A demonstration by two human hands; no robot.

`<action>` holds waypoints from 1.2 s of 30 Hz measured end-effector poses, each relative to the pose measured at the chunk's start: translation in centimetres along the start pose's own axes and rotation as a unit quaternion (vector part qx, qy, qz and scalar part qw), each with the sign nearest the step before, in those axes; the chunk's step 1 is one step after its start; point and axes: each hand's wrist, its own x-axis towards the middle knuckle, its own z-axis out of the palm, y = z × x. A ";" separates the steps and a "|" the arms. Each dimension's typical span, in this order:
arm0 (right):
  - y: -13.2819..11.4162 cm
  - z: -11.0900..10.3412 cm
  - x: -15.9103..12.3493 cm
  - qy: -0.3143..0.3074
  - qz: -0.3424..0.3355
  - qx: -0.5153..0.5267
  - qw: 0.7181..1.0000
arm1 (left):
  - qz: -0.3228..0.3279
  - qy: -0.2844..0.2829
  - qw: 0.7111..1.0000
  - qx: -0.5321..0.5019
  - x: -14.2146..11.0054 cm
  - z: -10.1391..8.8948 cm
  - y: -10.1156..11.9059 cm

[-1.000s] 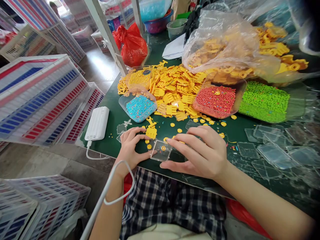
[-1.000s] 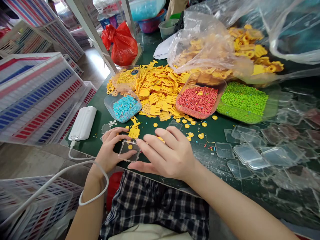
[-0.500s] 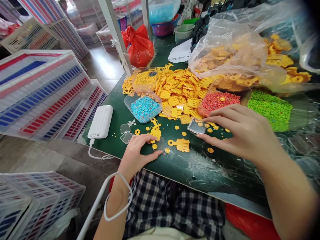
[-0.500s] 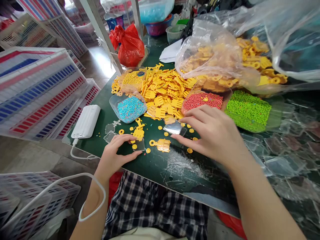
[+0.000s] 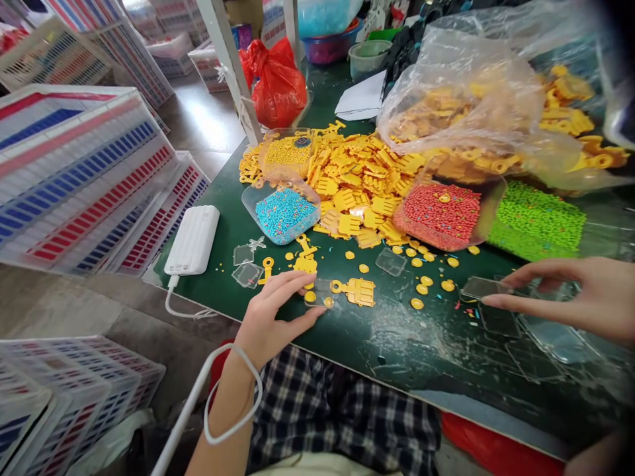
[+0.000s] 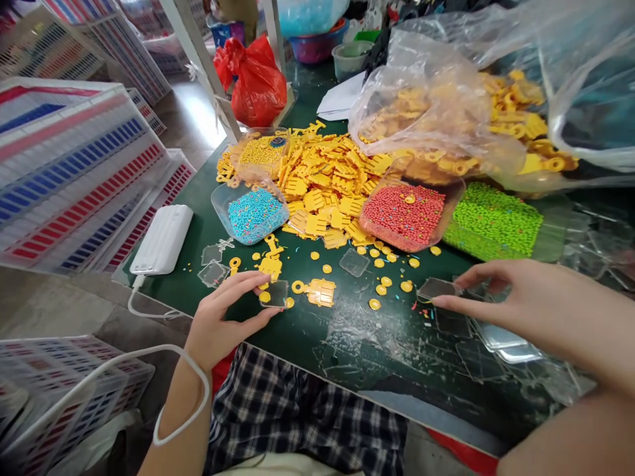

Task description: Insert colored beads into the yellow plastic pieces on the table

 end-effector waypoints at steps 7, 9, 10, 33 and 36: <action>-3.2 -2.6 1.8 -0.213 0.016 -0.002 0.977 | -0.089 0.018 0.993 -0.075 0.0 1.3 0.6; -3.5 -2.4 1.8 -0.227 -0.016 0.014 0.974 | -0.116 0.020 0.989 -0.089 0.0 1.6 0.6; -3.5 -2.2 1.8 -0.232 -0.036 0.024 0.972 | -0.127 0.021 0.988 -0.091 0.1 1.7 0.7; -2.9 0.2 1.9 -0.271 -0.055 0.042 0.960 | -0.139 0.070 0.987 -0.041 0.0 2.7 0.5; -3.3 -0.1 1.9 -0.283 -0.055 0.037 0.957 | -0.141 0.062 0.988 -0.025 -0.1 2.7 0.6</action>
